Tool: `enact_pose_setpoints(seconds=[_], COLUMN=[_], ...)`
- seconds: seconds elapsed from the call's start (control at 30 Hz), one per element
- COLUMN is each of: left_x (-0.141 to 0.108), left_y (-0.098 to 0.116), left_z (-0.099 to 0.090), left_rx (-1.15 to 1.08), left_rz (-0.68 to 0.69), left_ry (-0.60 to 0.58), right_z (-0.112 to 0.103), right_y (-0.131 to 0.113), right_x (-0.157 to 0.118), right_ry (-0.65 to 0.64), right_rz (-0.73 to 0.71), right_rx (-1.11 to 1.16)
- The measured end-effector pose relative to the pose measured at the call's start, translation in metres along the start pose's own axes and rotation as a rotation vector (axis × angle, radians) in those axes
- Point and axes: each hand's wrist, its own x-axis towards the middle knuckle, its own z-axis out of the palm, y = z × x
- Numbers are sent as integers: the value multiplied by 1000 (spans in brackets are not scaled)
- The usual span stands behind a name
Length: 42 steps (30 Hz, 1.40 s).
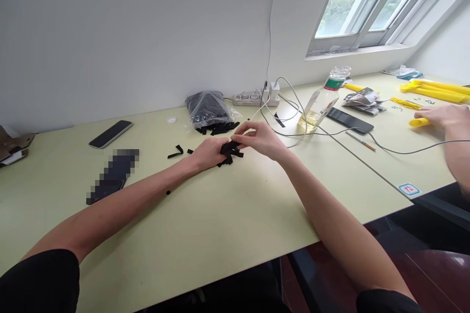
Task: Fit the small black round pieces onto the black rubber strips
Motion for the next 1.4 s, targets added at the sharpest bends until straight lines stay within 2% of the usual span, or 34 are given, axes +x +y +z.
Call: enact_pose_setpoints(seconds=[0.07,0.13,0.23,0.33,0.4,0.53,0.73,0.83,0.97,1.07,1.17,1.27,1.33,1.4], left_x=[-1,-3,-10,-27,-43,-75,-117,-131,-144,-151,-154,-154,-154,-156], left_y=[-4,-5,-2,-2,-5,-11,-7,-6,-12,-19,-24,-29,-33,-36], left_z=[-11,-25,-51,-76,-89,-103,-115,-115,-104,-91,-77,-66,-60,-56], left_rx=[-176,-358,-516,-536,-582,-700,-819,-883,-886,-861,-826,-632,-376,-170], left_rz=[10,-37,-100,-142,-194,-344,-486,-504,-522,-614,-674,-637,-544,-450], left_ry=[52,152,253,384,440,521,685,744,776,712,624,580,545,444], right_z=[-3,-7,-8,-5,-2,6,25,44,75,91,101,111,121,132], right_y=[1,3,7,10,14,22,32,28,13,5,2,1,0,0], right_x=[1,1,1,0,0,2,16,17,4,-6,-6,1,8,15], right_ry=[80,106,26,-69,-88,-79,-115,-153,-258,-298,-280,-244,-228,-213], right_rz=[-19,3,33,-2,-38,-116,-181,-223,-313,-357,-369,-374,-387,-396], right_rx=[33,-24,-172,-316,-416,-571,-641,-584,-515,-546,-563,-553,-531,-493])
